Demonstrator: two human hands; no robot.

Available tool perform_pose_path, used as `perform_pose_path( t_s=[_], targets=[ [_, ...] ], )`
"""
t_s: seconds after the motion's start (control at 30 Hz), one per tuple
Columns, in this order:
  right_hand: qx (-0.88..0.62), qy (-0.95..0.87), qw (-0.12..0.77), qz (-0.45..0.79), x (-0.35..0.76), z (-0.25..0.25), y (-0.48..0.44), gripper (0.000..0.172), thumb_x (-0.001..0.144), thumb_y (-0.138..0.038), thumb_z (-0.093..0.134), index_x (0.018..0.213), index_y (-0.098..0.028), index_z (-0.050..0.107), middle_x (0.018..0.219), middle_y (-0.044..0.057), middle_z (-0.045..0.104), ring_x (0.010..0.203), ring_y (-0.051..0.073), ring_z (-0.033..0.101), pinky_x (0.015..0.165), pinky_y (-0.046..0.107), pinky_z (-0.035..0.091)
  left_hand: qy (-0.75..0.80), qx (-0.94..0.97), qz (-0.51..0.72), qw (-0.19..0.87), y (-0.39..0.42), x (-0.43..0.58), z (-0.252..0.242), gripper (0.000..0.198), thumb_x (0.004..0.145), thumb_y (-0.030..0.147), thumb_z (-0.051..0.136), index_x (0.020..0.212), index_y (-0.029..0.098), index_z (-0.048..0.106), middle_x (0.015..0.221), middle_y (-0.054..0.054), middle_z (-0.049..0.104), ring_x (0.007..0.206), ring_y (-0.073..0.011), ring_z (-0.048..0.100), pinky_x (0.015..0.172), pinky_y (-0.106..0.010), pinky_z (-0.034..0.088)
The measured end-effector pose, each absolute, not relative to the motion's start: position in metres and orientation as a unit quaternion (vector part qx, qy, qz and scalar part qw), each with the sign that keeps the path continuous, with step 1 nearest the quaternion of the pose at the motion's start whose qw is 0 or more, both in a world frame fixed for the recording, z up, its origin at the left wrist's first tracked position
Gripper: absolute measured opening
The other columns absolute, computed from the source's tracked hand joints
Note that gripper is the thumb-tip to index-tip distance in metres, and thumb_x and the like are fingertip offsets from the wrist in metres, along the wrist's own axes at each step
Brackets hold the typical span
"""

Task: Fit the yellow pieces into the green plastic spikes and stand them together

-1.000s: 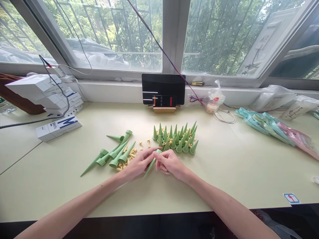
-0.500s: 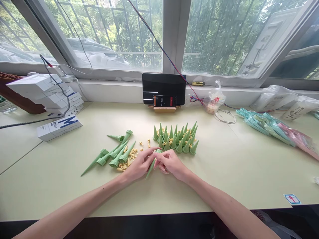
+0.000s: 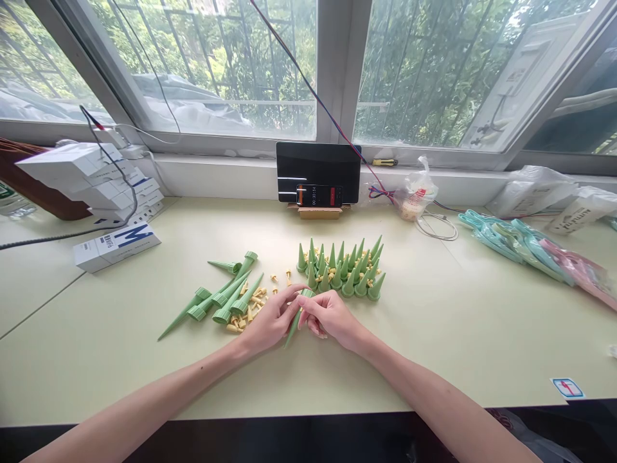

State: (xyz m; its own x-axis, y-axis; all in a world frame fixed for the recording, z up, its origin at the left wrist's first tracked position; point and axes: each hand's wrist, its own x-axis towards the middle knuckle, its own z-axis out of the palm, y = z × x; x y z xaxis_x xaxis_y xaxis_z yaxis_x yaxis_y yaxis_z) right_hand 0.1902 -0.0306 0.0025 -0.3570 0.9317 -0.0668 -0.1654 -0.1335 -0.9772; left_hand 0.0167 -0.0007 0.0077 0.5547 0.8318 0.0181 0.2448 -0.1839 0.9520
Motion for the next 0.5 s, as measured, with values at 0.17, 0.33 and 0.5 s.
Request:
perform_pose_path(
  t_s=[0.17,0.33,0.5],
  targets=[
    [-0.381,-0.505,0.421,0.650,0.1897,0.0042,-0.0310,0.049,0.092,-0.051,0.062,0.063,-0.012,0.071,0.041,-0.003,0.049,0.034,0.006,0.036,0.038,0.021,0.027,0.384,0.719,0.281,0.508,-0.0012,0.0166,0.0065,0.049,0.099,0.048,0.046,0.132,0.014,0.055,0.068,-0.001,0.061,0.048,-0.0100,0.042,0.047,-0.022,0.037],
    [-0.386,-0.508,0.419,0.646,0.1896,0.0063,-0.0313,0.050,0.091,-0.053,0.061,0.063,-0.013,0.071,0.041,-0.003,0.049,0.035,0.007,0.036,0.038,0.022,0.027,0.384,0.717,0.284,0.508,-0.0019,0.0167,0.0068,0.047,0.099,0.047,0.046,0.132,0.014,0.056,0.065,0.000,0.059,0.048,-0.0099,0.041,0.046,-0.021,0.036],
    [-0.389,-0.519,0.415,0.638,0.1899,0.0062,-0.0306,0.052,0.091,-0.055,0.061,0.063,-0.013,0.071,0.041,-0.003,0.049,0.035,0.007,0.037,0.040,0.022,0.029,0.379,0.716,0.287,0.511,-0.0009,0.0163,0.0082,0.046,0.099,0.045,0.046,0.131,0.015,0.056,0.071,-0.002,0.060,0.048,-0.0088,0.040,0.043,-0.019,0.031]
  ],
)
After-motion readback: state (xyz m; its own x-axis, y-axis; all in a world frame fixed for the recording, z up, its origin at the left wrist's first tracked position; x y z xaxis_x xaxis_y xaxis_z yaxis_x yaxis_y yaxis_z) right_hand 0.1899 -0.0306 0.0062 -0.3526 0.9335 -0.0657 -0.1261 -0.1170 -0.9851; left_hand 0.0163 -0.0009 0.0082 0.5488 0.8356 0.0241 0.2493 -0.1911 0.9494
